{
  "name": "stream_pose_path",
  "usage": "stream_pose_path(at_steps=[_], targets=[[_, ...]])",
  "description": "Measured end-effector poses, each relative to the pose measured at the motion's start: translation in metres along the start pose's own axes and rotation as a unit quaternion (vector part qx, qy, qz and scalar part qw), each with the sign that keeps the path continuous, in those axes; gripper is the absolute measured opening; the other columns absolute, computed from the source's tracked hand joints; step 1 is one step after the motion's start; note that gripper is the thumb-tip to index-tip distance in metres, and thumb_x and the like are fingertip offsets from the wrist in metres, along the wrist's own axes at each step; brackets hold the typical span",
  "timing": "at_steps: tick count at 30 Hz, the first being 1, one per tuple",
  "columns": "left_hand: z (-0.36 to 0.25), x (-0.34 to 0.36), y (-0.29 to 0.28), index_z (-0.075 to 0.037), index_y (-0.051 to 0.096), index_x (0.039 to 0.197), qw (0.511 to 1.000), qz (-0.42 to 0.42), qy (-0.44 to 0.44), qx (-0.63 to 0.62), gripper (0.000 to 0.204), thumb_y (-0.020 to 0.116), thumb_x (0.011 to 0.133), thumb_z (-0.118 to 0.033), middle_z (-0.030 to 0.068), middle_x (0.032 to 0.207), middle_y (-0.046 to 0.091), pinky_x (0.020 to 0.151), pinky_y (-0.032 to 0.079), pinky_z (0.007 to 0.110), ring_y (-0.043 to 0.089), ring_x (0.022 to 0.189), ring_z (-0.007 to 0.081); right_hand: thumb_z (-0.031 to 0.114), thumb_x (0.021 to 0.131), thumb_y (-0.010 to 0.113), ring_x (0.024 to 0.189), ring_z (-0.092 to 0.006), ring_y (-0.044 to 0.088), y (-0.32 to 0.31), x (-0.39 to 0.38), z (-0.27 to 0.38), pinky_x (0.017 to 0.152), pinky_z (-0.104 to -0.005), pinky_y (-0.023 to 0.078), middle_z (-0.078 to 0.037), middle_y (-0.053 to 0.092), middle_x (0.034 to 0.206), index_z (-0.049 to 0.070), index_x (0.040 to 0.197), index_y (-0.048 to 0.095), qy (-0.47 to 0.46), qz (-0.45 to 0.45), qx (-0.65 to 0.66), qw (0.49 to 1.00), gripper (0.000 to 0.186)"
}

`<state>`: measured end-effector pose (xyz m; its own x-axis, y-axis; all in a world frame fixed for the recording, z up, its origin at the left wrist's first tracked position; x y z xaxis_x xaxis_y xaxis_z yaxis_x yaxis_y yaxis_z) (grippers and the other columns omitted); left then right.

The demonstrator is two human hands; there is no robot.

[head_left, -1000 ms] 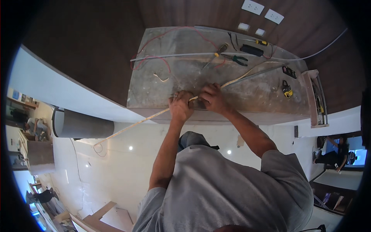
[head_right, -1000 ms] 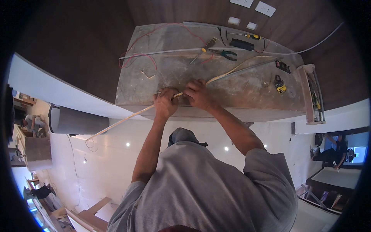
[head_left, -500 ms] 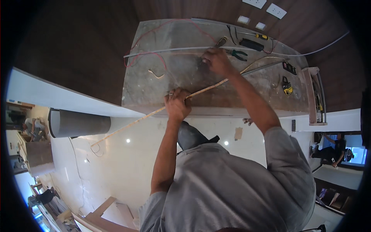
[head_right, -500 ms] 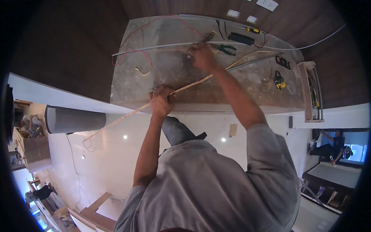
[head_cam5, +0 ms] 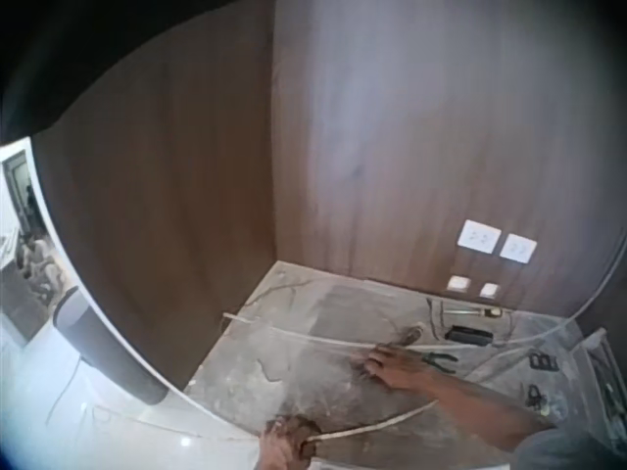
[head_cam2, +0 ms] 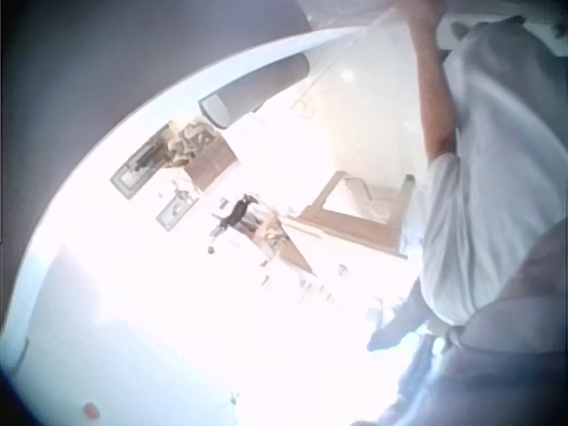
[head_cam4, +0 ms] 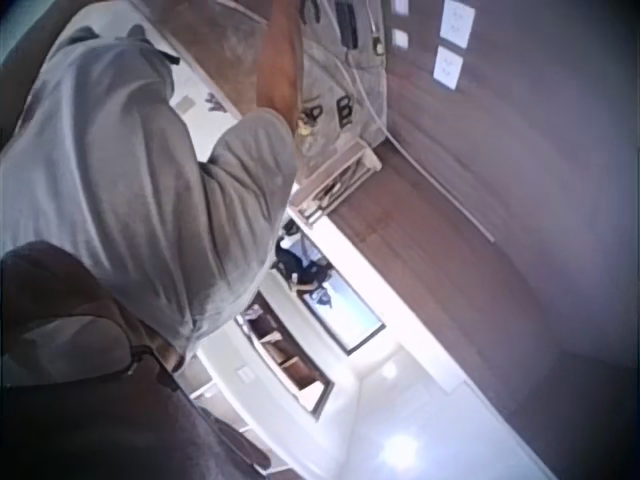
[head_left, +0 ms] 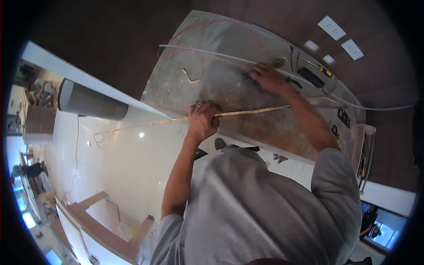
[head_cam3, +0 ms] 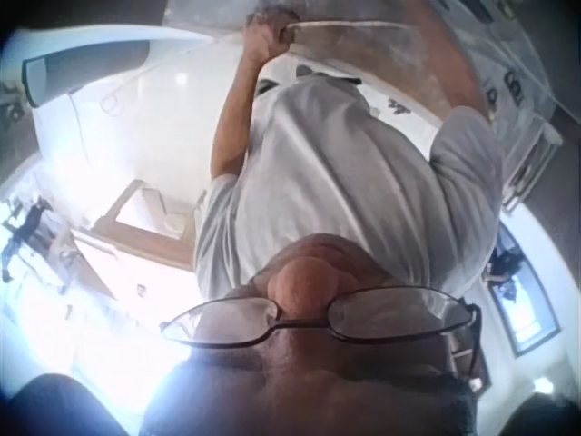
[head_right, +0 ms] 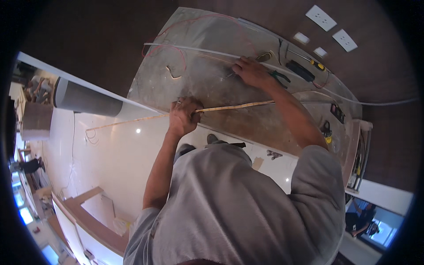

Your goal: The person applies an adhesive LED light strip to a thin wooden strip by hand. They press the strip down section by section along the wood to ensure it adheres.

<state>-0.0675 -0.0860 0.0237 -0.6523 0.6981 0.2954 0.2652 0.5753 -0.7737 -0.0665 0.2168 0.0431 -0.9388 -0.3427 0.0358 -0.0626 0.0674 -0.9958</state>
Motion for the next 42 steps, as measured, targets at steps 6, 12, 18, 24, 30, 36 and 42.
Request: stream_pose_path(at_steps=[6, 12, 18, 24, 30, 36, 42], targets=[[-0.007, 0.0, -0.009, -0.019, 0.075, 0.101, 0.999, -0.04, 0.006, -0.009, 0.028, 0.081, 0.074, -0.016, 0.0027, 0.116, 0.071, 0.092, 0.047, 0.049, 0.066, 0.108, 0.0316, 0.01, 0.099, 0.056, 0.124, -0.038, 0.063, -0.039, 0.0, 0.015, 0.106, -0.0514, 0.053, -0.017, 0.065, 0.127, 0.005, 0.118, 0.064, -0.031, -0.064, -0.039, 0.997, 0.021], [-0.001, -0.005, -0.004, -0.018, 0.078, 0.102, 1.0, -0.012, 0.005, -0.003, 0.03, 0.081, 0.074, -0.009, 0.0045, 0.117, 0.073, 0.095, 0.047, 0.047, 0.067, 0.115, 0.0311, 0.008, 0.097, 0.061, 0.104, -0.045, 0.07, -0.076, -0.023, 0.062, 0.086, -0.0556, 0.057, -0.02, 0.067, 0.123, 0.006, 0.118, 0.061, -0.033, -0.032, 0.167, 0.985, 0.021], [0.001, -0.003, -0.007, -0.021, 0.08, 0.099, 0.999, -0.035, 0.025, -0.008, 0.024, 0.08, 0.077, -0.01, 0.0002, 0.117, 0.071, 0.095, 0.047, 0.044, 0.066, 0.114, 0.0267, 0.006, 0.097, 0.065, 0.094, -0.0476, 0.072, -0.047, -0.041, 0.126, 0.078, -0.0564, 0.057, -0.021, 0.074, 0.101, 0.007, 0.123, 0.064, 0.019, -0.019, 0.36, 0.933, 0.026], [0.006, -0.005, -0.002, -0.021, 0.08, 0.105, 1.0, -0.012, 0.023, -0.002, 0.029, 0.081, 0.078, -0.009, -0.0004, 0.123, 0.072, 0.095, 0.047, 0.043, 0.066, 0.122, 0.0249, 0.01, 0.099, 0.068, 0.089, -0.0466, 0.072, -0.025, -0.041, 0.143, 0.076, -0.0569, 0.057, -0.021, 0.075, 0.095, 0.009, 0.121, 0.07, 0.085, 0.002, 0.313, 0.946, 0.022], [0.005, -0.008, -0.001, -0.02, 0.078, 0.107, 1.0, -0.018, 0.022, 0.0, 0.029, 0.081, 0.079, -0.012, -0.0012, 0.123, 0.071, 0.092, 0.047, 0.042, 0.066, 0.121, 0.023, 0.014, 0.099, 0.069, 0.088, -0.044, 0.073, -0.026, -0.034, 0.146, 0.074, -0.0551, 0.058, -0.017, 0.075, 0.097, 0.011, 0.117, 0.07, 0.061, -0.01, 0.262, 0.963, 0.018], [0.0, -0.003, -0.005, -0.019, 0.077, 0.104, 1.0, -0.013, 0.019, -0.004, 0.025, 0.08, 0.08, -0.013, -0.0017, 0.119, 0.07, 0.09, 0.046, 0.042, 0.067, 0.117, 0.0226, 0.014, 0.097, 0.069, 0.085, -0.0424, 0.074, -0.024, -0.036, 0.148, 0.072, -0.0544, 0.06, -0.014, 0.074, 0.098, 0.012, 0.116, 0.07, 0.067, -0.02, 0.231, 0.97, 0.019], [0.0, -0.001, -0.005, -0.019, 0.077, 0.101, 1.0, -0.012, 0.01, -0.016, 0.022, 0.08, 0.08, -0.013, -0.0021, 0.115, 0.07, 0.09, 0.046, 0.042, 0.066, 0.113, 0.0228, 0.008, 0.092, 0.072, 0.084, -0.0397, 0.072, -0.025, -0.038, 0.153, 0.071, -0.051, 0.058, -0.013, 0.07, 0.094, 0.011, 0.118, 0.073, 0.073, -0.039, 0.204, 0.975, 0.026]])
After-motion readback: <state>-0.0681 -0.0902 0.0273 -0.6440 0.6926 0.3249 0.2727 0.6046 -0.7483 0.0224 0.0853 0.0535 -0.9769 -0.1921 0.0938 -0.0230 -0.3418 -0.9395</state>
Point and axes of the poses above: each hand's wrist, its own x-axis towards the middle knuckle, its own y-axis out of the palm, z = x × y, the point moved 6 cm from there along x, towards the middle knuckle
